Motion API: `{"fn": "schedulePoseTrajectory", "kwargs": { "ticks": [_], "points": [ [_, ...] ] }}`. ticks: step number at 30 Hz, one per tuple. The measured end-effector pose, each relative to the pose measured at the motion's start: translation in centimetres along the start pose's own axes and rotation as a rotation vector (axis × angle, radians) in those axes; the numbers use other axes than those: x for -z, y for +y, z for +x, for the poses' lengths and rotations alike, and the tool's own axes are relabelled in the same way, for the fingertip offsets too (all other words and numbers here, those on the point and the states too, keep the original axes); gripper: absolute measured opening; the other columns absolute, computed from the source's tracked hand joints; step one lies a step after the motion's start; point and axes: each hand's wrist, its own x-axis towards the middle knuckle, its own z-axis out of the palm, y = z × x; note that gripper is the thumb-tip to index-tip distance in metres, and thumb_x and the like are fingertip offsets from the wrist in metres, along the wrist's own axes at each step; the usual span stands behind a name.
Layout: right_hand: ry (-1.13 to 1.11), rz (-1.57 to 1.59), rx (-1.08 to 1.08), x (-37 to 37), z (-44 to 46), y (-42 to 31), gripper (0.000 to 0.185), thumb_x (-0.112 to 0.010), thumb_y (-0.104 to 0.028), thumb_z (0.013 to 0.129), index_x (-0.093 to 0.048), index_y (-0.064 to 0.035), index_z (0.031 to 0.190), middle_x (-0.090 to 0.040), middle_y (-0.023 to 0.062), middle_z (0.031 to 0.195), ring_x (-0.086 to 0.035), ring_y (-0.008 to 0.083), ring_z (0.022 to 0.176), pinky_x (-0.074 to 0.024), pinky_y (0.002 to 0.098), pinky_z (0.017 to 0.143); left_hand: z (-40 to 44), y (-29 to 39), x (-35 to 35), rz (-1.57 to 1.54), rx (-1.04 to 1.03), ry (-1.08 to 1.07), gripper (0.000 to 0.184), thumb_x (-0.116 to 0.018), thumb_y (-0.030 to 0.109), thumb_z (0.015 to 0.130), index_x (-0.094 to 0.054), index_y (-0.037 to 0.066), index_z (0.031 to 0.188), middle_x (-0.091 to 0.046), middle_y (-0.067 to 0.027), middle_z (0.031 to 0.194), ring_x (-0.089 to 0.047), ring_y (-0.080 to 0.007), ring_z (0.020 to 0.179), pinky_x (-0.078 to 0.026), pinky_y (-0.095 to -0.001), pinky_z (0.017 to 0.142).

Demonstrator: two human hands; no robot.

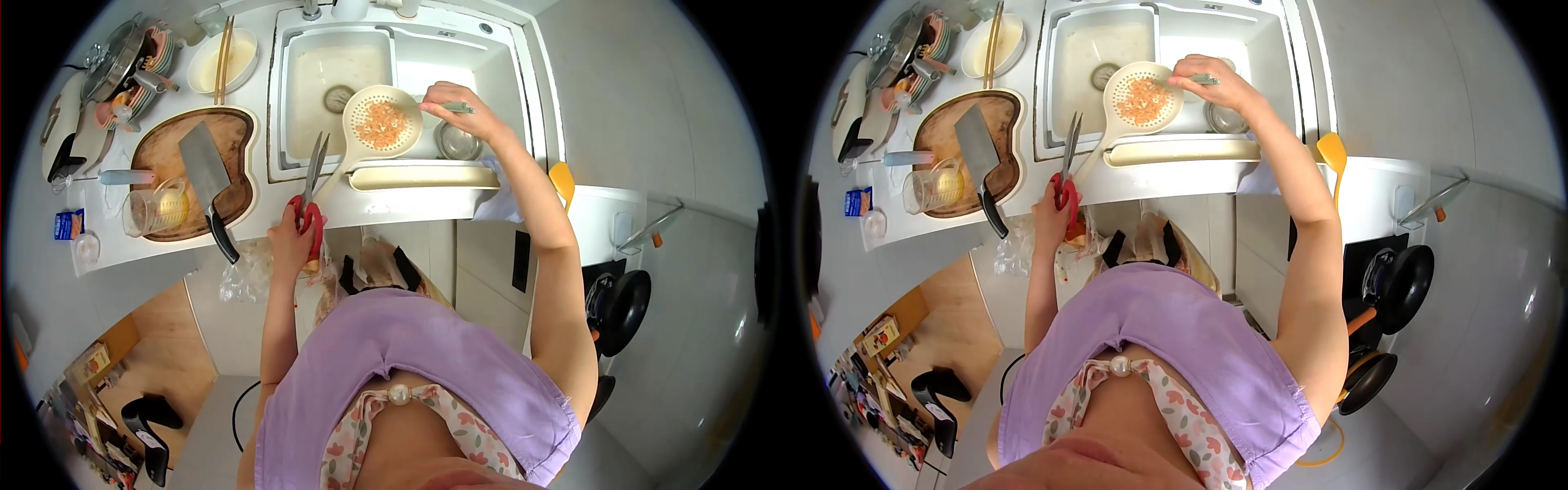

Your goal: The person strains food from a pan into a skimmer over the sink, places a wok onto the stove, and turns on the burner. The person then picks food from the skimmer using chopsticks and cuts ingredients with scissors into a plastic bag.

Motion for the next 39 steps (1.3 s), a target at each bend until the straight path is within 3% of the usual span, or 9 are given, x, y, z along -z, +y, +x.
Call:
{"fn": "schedulePoseTrajectory", "kwargs": {
  "ticks": [3, 6, 9, 15, 21, 24, 30, 33, 39],
  "points": [
    [0.008, -0.010, -0.037, -0.1, 0.5, 0.2, 0.028, -0.056, -0.029, 0.087, -0.060, -0.0016, 0.084, -0.056, 0.0090, 0.074, -0.051, 0.0254, 0.073, -0.0430, 0.0336, 0.069, 0.2, 0.9, 0.8, -0.075, 0.216, -0.175, 0.049, -0.068, 0.036, 0.077, -0.051, 0.005, 0.111, -0.059, -0.0041, 0.078, -0.052, -0.0187, 0.066, -0.031, -0.0314, 0.076],
    [-0.029, 0.141, -0.333, 0.6, 1.2, -0.6, 0.032, -0.055, -0.034, 0.087, -0.060, -0.0025, 0.084, -0.056, 0.0075, 0.072, -0.054, 0.0222, 0.072, -0.0434, 0.0312, 0.069, 0.0, 0.8, 0.7, -0.089, 0.207, -0.150, 0.049, -0.068, 0.036, 0.077, -0.051, 0.005, 0.111, -0.060, -0.0042, 0.078, -0.052, -0.0187, 0.066, -0.031, -0.0319, 0.077],
    [0.012, 0.179, -0.427, 1.0, 1.8, -0.4, 0.033, -0.055, -0.032, 0.089, -0.057, -0.0012, 0.076, -0.055, 0.0021, 0.065, -0.050, 0.0094, 0.065, -0.0403, 0.0264, 0.061, 0.0, 0.9, 1.0, -0.090, 0.214, -0.150, 0.049, -0.068, 0.036, 0.077, -0.051, 0.005, 0.111, -0.060, -0.0040, 0.078, -0.052, -0.0188, 0.067, -0.030, -0.0323, 0.077],
    [0.318, 0.460, -0.662, 0.4, 2.2, 0.0, 0.034, -0.054, -0.033, 0.087, -0.058, -0.0015, 0.074, -0.056, 0.0041, 0.064, -0.049, 0.0117, 0.060, -0.0417, 0.0274, 0.059, -0.2, 0.4, 0.9, -0.089, 0.197, -0.136, 0.051, -0.067, 0.036, 0.077, -0.050, 0.006, 0.113, -0.060, -0.0040, 0.079, -0.054, -0.0192, 0.067, -0.029, -0.0323, 0.078],
    [0.048, 0.117, -0.387, 1.9, 0.8, -0.2, 0.034, -0.052, -0.033, 0.089, -0.059, -0.0011, 0.080, -0.056, 0.0059, 0.069, -0.050, 0.0143, 0.064, -0.0412, 0.0277, 0.061, -0.3, 0.2, 0.8, -0.123, 0.188, -0.119, 0.052, -0.068, 0.036, 0.077, -0.050, 0.005, 0.114, -0.060, -0.0038, 0.078, -0.054, -0.0183, 0.066, -0.028, -0.0324, 0.079],
    [0.037, 0.112, -0.263, 1.4, 0.8, 0.1, 0.034, -0.052, -0.034, 0.089, -0.060, -0.0013, 0.082, -0.054, 0.0066, 0.071, -0.049, 0.0166, 0.066, -0.0412, 0.0296, 0.063, -0.3, 0.3, 0.9, -0.112, 0.202, -0.131, 0.052, -0.068, 0.036, 0.076, -0.050, 0.005, 0.114, -0.060, -0.0040, 0.078, -0.055, -0.0184, 0.066, -0.028, -0.0328, 0.078],
    [0.024, 0.128, -0.282, 0.8, 1.3, 0.7, 0.036, -0.052, -0.035, 0.090, -0.058, -0.0009, 0.079, -0.053, 0.0048, 0.069, -0.047, 0.0140, 0.066, -0.0408, 0.0282, 0.063, -0.3, -0.7, 0.4, -0.119, 0.191, -0.102, 0.049, -0.068, 0.036, 0.076, -0.051, 0.006, 0.112, -0.059, -0.0043, 0.077, -0.055, -0.0202, 0.067, -0.028, -0.0328, 0.077],
    [-0.036, 0.120, -0.409, 1.6, 2.1, -0.3, 0.036, -0.053, -0.034, 0.090, -0.057, -0.0010, 0.076, -0.051, 0.0028, 0.064, -0.047, 0.0116, 0.063, -0.0401, 0.0261, 0.060, -0.2, -0.7, 0.3, -0.027, 0.022, 0.004, 0.035, -0.066, 0.019, 0.080, -0.055, 0.004, 0.110, -0.063, -0.0092, 0.068, -0.062, -0.0139, 0.057, -0.047, -0.0259, 0.053],
    [0.063, 0.176, -0.438, 0.7, 2.4, -0.1, 0.036, -0.052, -0.036, 0.089, -0.058, -0.0038, 0.074, -0.055, 0.0030, 0.063, -0.049, 0.0115, 0.057, -0.0411, 0.0263, 0.057, -0.2, -0.1, 0.7, 0.002, 0.022, 0.011, 0.035, -0.067, 0.020, 0.080, -0.056, 0.005, 0.110, -0.060, -0.0075, 0.062, -0.055, -0.0124, 0.049, -0.043, -0.0255, 0.049]
  ]
}}
